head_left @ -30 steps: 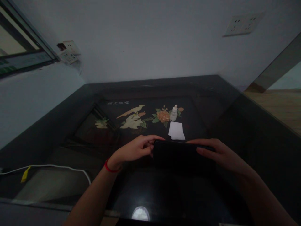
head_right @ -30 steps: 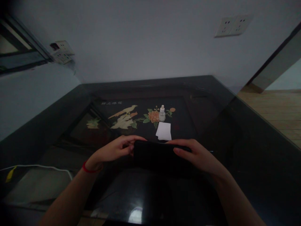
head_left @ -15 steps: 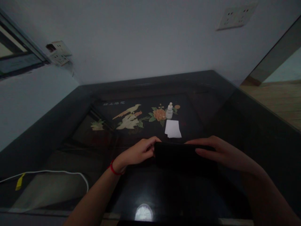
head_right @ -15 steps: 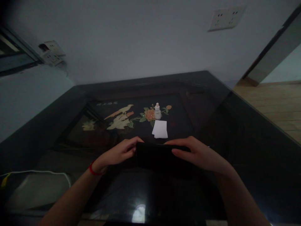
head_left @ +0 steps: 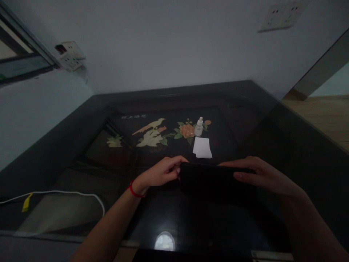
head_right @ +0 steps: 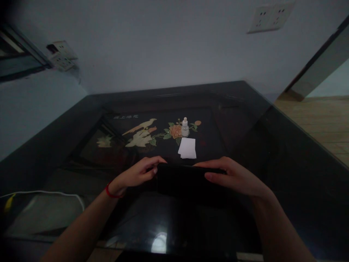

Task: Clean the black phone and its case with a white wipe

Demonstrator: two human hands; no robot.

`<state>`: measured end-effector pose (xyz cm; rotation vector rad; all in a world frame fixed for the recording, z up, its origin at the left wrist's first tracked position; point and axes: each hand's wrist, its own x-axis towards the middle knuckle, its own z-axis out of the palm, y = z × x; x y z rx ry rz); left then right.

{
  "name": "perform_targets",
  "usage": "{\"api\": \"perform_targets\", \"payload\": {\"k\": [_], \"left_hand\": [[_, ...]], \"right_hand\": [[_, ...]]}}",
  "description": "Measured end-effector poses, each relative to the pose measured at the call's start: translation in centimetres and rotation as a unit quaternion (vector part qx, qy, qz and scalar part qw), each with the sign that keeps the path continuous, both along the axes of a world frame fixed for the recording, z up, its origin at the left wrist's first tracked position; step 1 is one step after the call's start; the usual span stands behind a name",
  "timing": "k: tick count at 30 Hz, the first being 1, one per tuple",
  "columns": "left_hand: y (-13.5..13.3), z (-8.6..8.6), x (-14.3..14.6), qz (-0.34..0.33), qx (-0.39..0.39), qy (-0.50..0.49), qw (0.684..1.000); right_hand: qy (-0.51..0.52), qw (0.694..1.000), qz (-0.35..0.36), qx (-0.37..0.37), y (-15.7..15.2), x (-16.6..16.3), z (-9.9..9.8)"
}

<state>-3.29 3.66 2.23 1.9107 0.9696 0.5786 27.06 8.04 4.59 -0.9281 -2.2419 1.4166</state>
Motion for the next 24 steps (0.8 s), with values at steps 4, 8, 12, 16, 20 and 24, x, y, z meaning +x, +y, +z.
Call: {"api": "perform_targets", "payload": {"k": [4,8,12,16,20,24], "left_hand": [[0.1,-0.3,-0.1,-0.004,0.002,-0.011,1.000],[0.1,-0.6,0.1,0.000,-0.002,-0.019,1.000],[0.1,-0.7,0.2,0.003,-0.011,-0.022,1.000],[0.2,-0.2,-0.1,0.048,-0.035,-0.058,0.997],[0.5,-0.2,-0.3,0.139,-0.109,-0.186,0.967],[0.8,-1.0,0.9,0.338,-0.139,-0.376,0.852]], "right_hand": [[-0.001,1.000,-0.001,-0.008,0.0,0.0,-0.3],[0.001,1.000,0.015,-0.015,-0.1,0.0,-0.1],[-0.005,1.000,0.011,-0.027,-0.1,-0.1,0.0],[0.008,0.996,-0.061,-0.061,0.0,-0.7,-0.3],[0.039,0.985,-0.153,-0.075,-0.5,-1.9,-0.9],[0.076,0.964,-0.253,-0.019,-1.4,-3.6,-1.7]]}}
